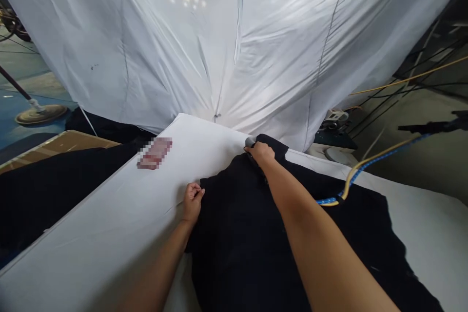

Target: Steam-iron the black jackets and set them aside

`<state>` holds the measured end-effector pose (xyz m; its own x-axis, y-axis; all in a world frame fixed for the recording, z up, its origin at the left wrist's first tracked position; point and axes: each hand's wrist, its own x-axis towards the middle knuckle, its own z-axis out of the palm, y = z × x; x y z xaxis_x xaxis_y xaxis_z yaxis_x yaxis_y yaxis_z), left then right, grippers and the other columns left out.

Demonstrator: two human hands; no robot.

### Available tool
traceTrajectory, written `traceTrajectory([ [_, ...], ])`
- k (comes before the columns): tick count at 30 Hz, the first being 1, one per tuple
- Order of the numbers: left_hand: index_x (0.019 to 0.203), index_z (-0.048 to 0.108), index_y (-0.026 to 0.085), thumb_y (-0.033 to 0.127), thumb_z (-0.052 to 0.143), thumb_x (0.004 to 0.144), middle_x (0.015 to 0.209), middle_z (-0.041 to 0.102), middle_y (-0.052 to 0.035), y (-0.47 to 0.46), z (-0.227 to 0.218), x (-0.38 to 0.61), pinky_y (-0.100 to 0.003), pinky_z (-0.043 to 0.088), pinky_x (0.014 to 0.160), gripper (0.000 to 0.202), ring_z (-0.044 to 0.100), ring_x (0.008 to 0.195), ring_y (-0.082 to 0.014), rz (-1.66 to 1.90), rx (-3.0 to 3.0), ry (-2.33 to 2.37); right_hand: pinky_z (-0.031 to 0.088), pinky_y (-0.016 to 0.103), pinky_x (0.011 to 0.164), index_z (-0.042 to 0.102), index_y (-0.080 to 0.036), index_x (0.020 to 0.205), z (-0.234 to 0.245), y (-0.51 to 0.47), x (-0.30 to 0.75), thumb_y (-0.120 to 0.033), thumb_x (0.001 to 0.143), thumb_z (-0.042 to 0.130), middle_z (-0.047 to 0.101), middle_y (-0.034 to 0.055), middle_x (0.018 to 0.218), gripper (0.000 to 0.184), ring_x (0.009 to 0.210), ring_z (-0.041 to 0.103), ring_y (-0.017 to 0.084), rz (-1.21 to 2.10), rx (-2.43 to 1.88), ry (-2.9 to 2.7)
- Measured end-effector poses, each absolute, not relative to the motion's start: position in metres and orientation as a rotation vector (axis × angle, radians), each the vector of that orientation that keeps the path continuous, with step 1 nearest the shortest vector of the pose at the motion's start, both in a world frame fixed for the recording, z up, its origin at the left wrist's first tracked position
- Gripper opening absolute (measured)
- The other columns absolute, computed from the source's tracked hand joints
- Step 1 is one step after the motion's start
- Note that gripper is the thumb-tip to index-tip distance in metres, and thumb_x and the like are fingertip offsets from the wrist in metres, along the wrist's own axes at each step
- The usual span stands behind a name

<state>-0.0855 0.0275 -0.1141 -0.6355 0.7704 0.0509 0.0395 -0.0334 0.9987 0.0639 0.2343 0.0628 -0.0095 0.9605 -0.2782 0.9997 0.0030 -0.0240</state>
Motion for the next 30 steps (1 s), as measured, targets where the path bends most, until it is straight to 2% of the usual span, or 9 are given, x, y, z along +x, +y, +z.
traceTrajectory([
  [3, 0.078, 0.040, 0.022, 0.028, 0.050, 0.073, 0.069, 0.047, 0.0038, 0.028, -0.113, -0.085, -0.022, 0.041, 0.068, 0.013, 0.051, 0.067, -0.0099, 1.696, 0.852, 1.711, 0.044, 0.036, 0.071, 0.061, -0.020, 0.101, 0.070, 0.229, 0.086, -0.076, 0.061, 0.043, 0.059, 0.0128, 0.103, 0.071, 0.094, 0.056, 0.030, -0.309, 2.002, 2.116],
  [8, 0.079, 0.041, 0.022, 0.029, 0.051, 0.072, 0.071, 0.050, 0.0033, 0.023, -0.113, -0.088, -0.024, 0.043, 0.072, 0.014, 0.054, 0.071, -0.0111, 1.659, 0.878, 1.752, 0.045, 0.033, 0.067, 0.062, -0.023, 0.090, 0.052, 0.168, 0.124, -0.075, 0.053, 0.054, 0.063, 0.0075, 0.093, 0.064, 0.086, 0.058, 0.027, -0.539, 1.742, 2.167],
  [11, 0.084, 0.044, 0.020, 0.025, 0.050, 0.072, 0.075, 0.054, 0.0003, 0.023, -0.096, -0.092, -0.030, 0.044, 0.074, 0.014, 0.056, 0.075, -0.0151, 1.341, 0.948, 1.997, 0.046, 0.031, 0.061, 0.062, -0.022, 0.081, 0.038, 0.145, 0.155, -0.071, 0.056, 0.057, 0.064, 0.0077, 0.087, 0.055, 0.079, 0.061, 0.025, -0.629, 1.822, 2.057],
  [13, 0.092, 0.048, 0.018, 0.021, 0.052, 0.069, 0.086, 0.057, -0.0061, 0.028, -0.074, -0.089, -0.038, 0.043, 0.078, 0.024, 0.056, 0.086, -0.0214, 1.070, 1.027, 2.314, 0.046, 0.033, 0.061, 0.062, -0.019, 0.084, 0.038, 0.142, 0.179, -0.069, 0.063, 0.053, 0.063, 0.0109, 0.090, 0.055, 0.081, 0.061, 0.027, -0.610, 1.955, 1.981],
  [16, 0.107, 0.050, 0.016, 0.021, 0.052, 0.071, 0.113, 0.050, -0.0137, 0.043, -0.043, -0.067, -0.044, 0.035, 0.092, 0.037, 0.044, 0.111, -0.0276, 0.889, 1.437, 2.548, 0.046, 0.037, 0.067, 0.059, -0.017, 0.096, 0.047, 0.147, 0.207, -0.066, 0.068, 0.049, 0.061, 0.0158, 0.098, 0.057, 0.088, 0.058, 0.032, -0.507, 2.120, 1.950],
  [20, 0.128, 0.040, 0.022, 0.035, 0.042, 0.082, 0.136, 0.037, -0.0078, 0.065, -0.045, -0.030, -0.052, 0.014, 0.105, 0.048, 0.020, 0.130, -0.0295, 0.691, 1.990, 2.250, 0.046, 0.038, 0.068, 0.060, -0.020, 0.099, 0.052, 0.155, 0.211, -0.063, 0.066, 0.055, 0.063, 0.0128, 0.096, 0.055, 0.087, 0.058, 0.031, -0.502, 2.073, 2.074],
  [22, 0.136, 0.027, 0.019, 0.040, 0.035, 0.085, 0.141, 0.031, -0.0082, 0.070, -0.065, -0.023, -0.056, 0.009, 0.105, 0.056, 0.011, 0.133, -0.0305, 0.620, 1.980, 2.244, 0.045, 0.037, 0.067, 0.062, -0.021, 0.097, 0.048, 0.163, 0.204, -0.064, 0.064, 0.056, 0.063, 0.0116, 0.095, 0.054, 0.086, 0.058, 0.031, -0.536, 2.048, 2.100],
  [25, 0.140, 0.013, 0.012, 0.038, 0.025, 0.089, 0.144, 0.023, -0.0090, 0.069, -0.093, -0.028, -0.052, 0.009, 0.107, 0.059, 0.003, 0.134, -0.0266, 0.672, 1.955, 2.276, 0.045, 0.035, 0.069, 0.063, -0.022, 0.097, 0.041, 0.185, 0.201, -0.067, 0.062, 0.056, 0.063, 0.0113, 0.100, 0.057, 0.090, 0.058, 0.030, -0.511, 2.150, 2.037],
  [30, 0.141, 0.012, 0.019, 0.038, 0.023, 0.089, 0.145, 0.024, -0.0038, 0.065, -0.101, -0.038, -0.051, 0.010, 0.108, 0.056, 0.000, 0.135, -0.0250, 0.699, 1.981, 2.263, 0.045, 0.037, 0.072, 0.060, -0.017, 0.106, 0.041, 0.237, 0.243, -0.066, 0.066, 0.051, 0.060, 0.0167, 0.107, 0.064, 0.097, 0.056, 0.031, -0.403, 2.352, 1.847],
])
